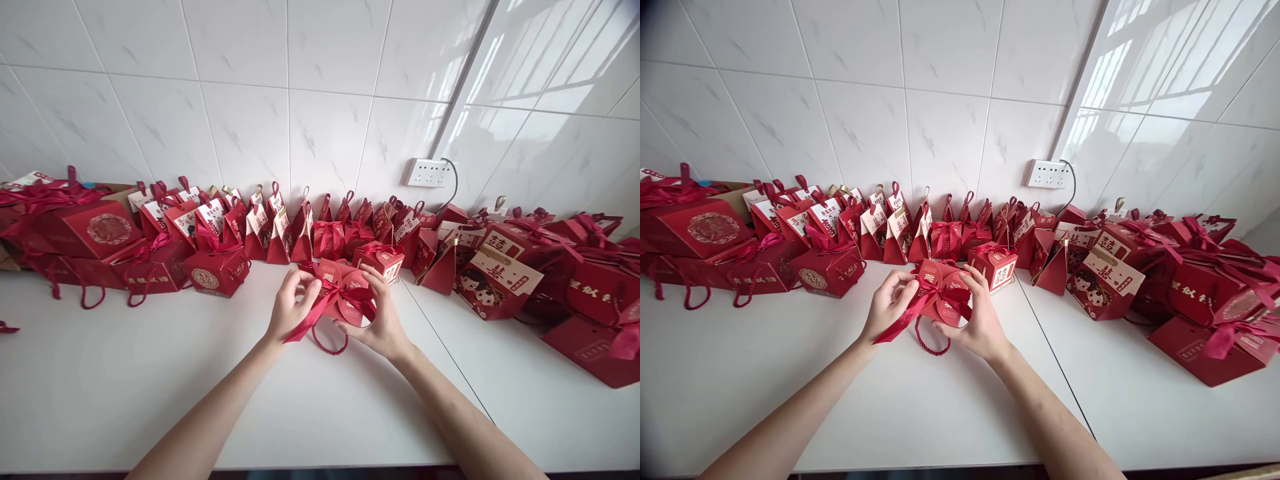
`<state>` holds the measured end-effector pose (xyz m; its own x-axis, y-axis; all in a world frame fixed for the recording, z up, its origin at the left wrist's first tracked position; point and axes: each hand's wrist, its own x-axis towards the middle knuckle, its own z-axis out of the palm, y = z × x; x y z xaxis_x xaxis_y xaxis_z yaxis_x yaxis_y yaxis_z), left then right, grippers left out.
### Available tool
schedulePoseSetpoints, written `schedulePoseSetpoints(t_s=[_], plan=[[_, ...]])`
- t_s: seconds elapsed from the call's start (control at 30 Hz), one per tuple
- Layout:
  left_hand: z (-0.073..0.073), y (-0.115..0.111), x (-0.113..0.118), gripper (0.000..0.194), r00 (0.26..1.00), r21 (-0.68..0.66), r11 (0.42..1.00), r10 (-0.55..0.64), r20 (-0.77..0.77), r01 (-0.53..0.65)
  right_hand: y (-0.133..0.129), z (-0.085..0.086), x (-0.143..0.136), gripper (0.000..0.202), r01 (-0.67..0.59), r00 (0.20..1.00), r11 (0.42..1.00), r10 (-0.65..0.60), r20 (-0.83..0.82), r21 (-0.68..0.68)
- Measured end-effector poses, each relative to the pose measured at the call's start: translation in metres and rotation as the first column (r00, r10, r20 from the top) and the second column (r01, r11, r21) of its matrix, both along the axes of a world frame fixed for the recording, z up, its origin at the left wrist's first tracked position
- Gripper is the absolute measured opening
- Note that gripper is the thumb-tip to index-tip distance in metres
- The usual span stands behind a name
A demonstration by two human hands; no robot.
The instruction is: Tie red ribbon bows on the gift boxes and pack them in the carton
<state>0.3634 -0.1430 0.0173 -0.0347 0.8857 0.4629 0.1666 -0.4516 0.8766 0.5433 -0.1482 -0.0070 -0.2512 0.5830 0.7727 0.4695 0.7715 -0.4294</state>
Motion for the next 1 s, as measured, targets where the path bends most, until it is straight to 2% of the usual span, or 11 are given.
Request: schedulePoseSetpoints(t_s=[0.27, 0.4, 0.53, 0.7, 0.77, 0.87, 0.93, 1.0], plan=[[0.003, 0.001, -0.003, 0.023, 0.993, -0.135, 0.988, -0.056, 0.109, 0.070, 0.000, -0.001, 0.000, 0.083, -0.027, 1.000, 0.999, 0.028, 0.015, -0.031], [0.002, 0.002, -0.003, 0.025, 0.997, -0.178, 0.981, -0.065, 0.033, 0.070, 0.002, -0.002, 0.001, 0.084, -0.025, 0.999, 0.998, 0.027, 0.029, -0.049], [-0.003, 0.004, -0.003, 0.023, 0.997, -0.170, 0.985, -0.001, -0.072, -0.011, 0.004, -0.003, 0.001, 0.084, -0.032, 0.998, 0.995, 0.037, 0.054, -0.095], [-0.007, 0.004, -0.001, 0.022, 0.995, -0.164, 0.985, 0.036, -0.092, -0.051, 0.005, -0.002, 0.004, 0.088, -0.066, 0.997, 0.979, 0.074, 0.031, -0.191], [-0.007, 0.004, 0.000, 0.022, 0.996, -0.166, 0.985, 0.037, -0.080, -0.050, 0.005, -0.001, 0.004, 0.081, -0.145, 0.989, 0.954, 0.135, -0.056, -0.263], [-0.007, 0.003, 0.001, 0.024, 0.999, -0.200, 0.980, -0.008, -0.044, -0.001, 0.003, 0.001, 0.003, 0.046, -0.294, 0.932, 0.889, 0.184, -0.313, -0.352], [-0.007, 0.003, 0.001, 0.025, 0.999, -0.213, 0.977, -0.038, -0.027, 0.031, 0.002, 0.003, 0.001, 0.030, -0.314, 0.895, 0.856, 0.123, -0.428, -0.411], [-0.007, 0.003, 0.002, 0.026, 0.998, -0.211, 0.976, -0.054, -0.023, 0.048, 0.002, 0.006, -0.001, 0.030, -0.280, 0.893, 0.840, 0.049, -0.448, -0.466]])
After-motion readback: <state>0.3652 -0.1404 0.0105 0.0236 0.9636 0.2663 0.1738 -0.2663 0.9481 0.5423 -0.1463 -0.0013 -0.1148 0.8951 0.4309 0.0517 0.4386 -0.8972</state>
